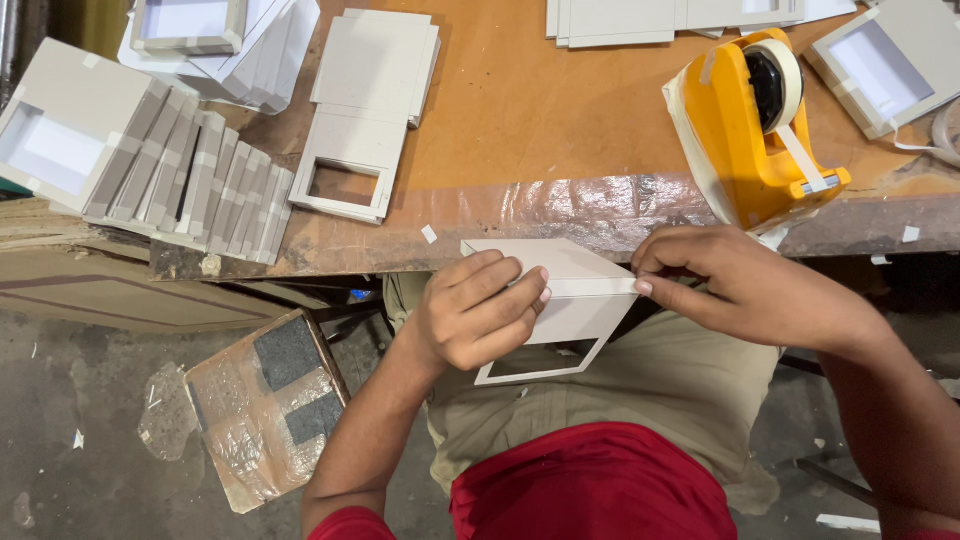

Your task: The person assembles small white cardboard frames by folding flaps and securing them with clear tape. They repeatedly pick up flat pieces, fold edges, apply tape from a dispenser, and place the finished frames into a stack on the table.

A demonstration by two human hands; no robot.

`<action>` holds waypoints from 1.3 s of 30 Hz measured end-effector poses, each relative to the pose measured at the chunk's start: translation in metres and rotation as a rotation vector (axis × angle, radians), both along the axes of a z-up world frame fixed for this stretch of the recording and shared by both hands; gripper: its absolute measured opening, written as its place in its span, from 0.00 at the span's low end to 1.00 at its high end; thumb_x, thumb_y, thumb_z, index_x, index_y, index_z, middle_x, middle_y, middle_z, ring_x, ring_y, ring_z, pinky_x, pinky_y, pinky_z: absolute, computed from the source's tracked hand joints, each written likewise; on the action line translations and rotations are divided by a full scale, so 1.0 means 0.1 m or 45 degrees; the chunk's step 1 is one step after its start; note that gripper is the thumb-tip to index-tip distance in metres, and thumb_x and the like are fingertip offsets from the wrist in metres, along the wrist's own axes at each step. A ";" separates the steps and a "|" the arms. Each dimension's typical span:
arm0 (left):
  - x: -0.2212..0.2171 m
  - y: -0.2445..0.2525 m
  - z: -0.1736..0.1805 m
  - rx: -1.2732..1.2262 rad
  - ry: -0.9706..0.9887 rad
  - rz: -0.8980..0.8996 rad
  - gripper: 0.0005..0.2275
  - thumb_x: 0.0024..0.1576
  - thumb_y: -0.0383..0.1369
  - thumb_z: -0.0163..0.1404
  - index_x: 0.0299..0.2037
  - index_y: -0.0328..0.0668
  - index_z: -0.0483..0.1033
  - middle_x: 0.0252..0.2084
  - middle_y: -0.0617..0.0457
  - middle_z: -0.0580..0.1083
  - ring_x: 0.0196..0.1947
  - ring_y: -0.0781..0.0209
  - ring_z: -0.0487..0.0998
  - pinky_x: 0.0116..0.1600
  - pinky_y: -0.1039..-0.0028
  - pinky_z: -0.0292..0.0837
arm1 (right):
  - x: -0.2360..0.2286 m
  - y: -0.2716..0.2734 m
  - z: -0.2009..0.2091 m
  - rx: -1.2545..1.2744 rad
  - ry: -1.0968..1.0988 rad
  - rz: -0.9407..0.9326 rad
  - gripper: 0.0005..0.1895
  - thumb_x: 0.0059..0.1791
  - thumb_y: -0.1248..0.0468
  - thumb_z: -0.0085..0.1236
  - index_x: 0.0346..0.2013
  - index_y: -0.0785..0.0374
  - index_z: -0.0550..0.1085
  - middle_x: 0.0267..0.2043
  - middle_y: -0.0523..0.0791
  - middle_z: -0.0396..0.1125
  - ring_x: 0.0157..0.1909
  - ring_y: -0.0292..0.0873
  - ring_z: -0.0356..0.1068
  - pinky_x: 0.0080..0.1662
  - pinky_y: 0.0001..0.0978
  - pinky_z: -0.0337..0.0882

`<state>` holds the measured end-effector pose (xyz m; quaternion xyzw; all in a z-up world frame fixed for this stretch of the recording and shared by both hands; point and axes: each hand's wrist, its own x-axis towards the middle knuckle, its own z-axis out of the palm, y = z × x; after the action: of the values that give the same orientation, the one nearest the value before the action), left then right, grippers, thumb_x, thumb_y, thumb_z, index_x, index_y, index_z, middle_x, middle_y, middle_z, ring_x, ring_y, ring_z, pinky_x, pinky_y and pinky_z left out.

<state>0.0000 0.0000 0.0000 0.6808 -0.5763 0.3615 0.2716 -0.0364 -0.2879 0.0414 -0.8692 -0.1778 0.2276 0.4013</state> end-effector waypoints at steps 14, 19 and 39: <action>-0.02 -0.01 0.07 0.020 -0.050 -0.016 0.10 0.54 0.21 0.64 0.28 0.38 0.73 0.43 0.47 0.78 0.41 0.54 0.78 0.47 0.66 0.78 | -0.02 0.00 -0.01 0.071 -0.035 -0.025 0.12 0.49 0.61 0.54 0.35 0.69 0.76 0.31 0.46 0.73 0.34 0.43 0.69 0.36 0.36 0.72; -0.09 -0.02 0.14 0.102 -0.116 -0.027 0.08 0.56 0.23 0.61 0.29 0.38 0.74 0.43 0.46 0.79 0.42 0.54 0.79 0.49 0.68 0.77 | -0.05 0.06 -0.01 0.083 -0.163 -0.038 0.11 0.48 0.62 0.57 0.33 0.70 0.77 0.33 0.47 0.75 0.34 0.43 0.73 0.37 0.35 0.73; -0.19 0.07 -0.25 -0.401 0.983 0.436 0.05 0.52 0.21 0.59 0.37 0.28 0.78 0.41 0.43 0.79 0.41 0.55 0.81 0.45 0.72 0.76 | 0.02 -0.24 -0.48 0.429 0.111 -0.631 0.18 0.55 0.57 0.49 0.54 0.64 0.75 0.40 0.43 0.75 0.40 0.33 0.76 0.45 0.26 0.77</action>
<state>-0.0191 0.0070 -0.0248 0.8017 -0.2499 0.2041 0.5031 -0.0340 -0.3124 -0.0062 -0.7967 0.0217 0.1271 0.5905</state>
